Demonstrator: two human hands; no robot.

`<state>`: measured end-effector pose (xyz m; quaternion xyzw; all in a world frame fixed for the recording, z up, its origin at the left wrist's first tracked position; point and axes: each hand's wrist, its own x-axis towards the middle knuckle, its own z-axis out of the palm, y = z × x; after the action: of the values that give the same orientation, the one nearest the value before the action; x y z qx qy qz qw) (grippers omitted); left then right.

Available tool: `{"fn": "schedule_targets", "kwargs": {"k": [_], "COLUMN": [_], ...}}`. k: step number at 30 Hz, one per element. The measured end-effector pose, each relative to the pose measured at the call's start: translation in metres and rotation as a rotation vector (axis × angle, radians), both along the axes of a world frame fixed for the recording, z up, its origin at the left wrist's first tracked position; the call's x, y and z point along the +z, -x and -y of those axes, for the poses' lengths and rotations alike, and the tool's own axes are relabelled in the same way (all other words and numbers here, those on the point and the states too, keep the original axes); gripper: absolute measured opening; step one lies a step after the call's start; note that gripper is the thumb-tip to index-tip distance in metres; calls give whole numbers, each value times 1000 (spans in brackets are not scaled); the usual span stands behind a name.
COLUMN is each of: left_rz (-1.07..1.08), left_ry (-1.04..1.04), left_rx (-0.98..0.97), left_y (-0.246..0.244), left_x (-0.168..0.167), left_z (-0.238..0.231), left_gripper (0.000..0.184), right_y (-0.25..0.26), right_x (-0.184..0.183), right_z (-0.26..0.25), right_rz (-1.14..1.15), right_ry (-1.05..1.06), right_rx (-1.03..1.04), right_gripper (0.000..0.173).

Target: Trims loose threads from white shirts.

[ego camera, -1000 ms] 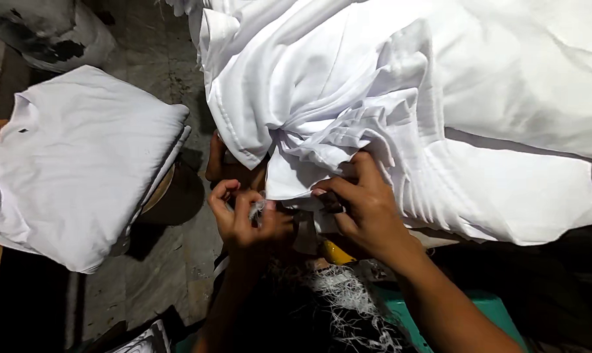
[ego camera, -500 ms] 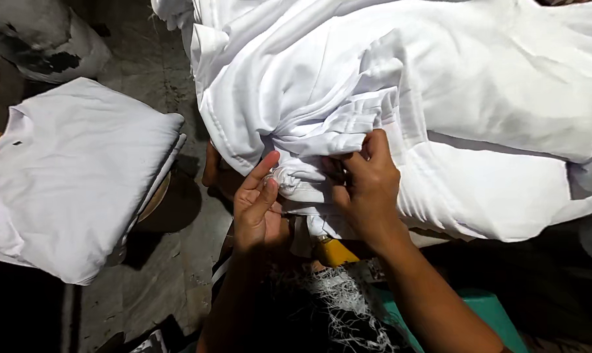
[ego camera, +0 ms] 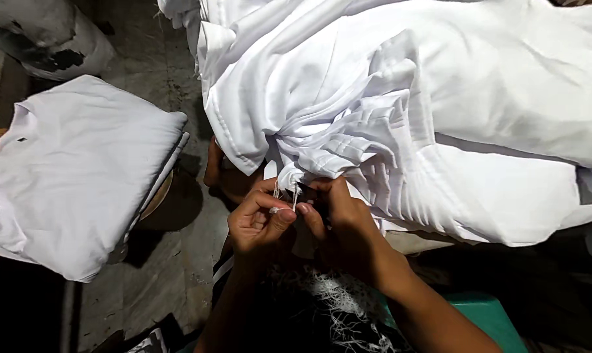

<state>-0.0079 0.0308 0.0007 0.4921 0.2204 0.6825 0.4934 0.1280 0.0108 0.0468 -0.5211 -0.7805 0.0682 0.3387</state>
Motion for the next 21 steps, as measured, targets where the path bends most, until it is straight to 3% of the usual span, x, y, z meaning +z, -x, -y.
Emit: {"fn": "schedule_targets", "kwargs": {"k": [2,5,7,10,12,15,21], "left_rz": [-9,14,54,59,40,-69,-308], "left_ry": [11,52,107,227,250,110,-161], "left_rx": [6,-25,-58,24,113,119,195], "left_y": [0,2,3,-1,-3,0,2], "left_x": [0,-1,0,2,-2,-4,-5], "left_z": [1,1,2,-2,-6,-3,2], "left_gripper": [10,29,16,31,19,12,25], "right_y": [2,0,-3,-6,-7,-10,-6], "right_x": [1,2,2,1,0,-2,-2], "right_z": [-1,-1,-1,2,6,10,6], "right_rz": [-6,6,-22,-53,-40,-3,-15], "right_ry": [12,7,13,8,23,36,38], "right_rx": [6,9,20,28,34,28,41], "right_gripper": [21,21,20,20,20,21,20]}}
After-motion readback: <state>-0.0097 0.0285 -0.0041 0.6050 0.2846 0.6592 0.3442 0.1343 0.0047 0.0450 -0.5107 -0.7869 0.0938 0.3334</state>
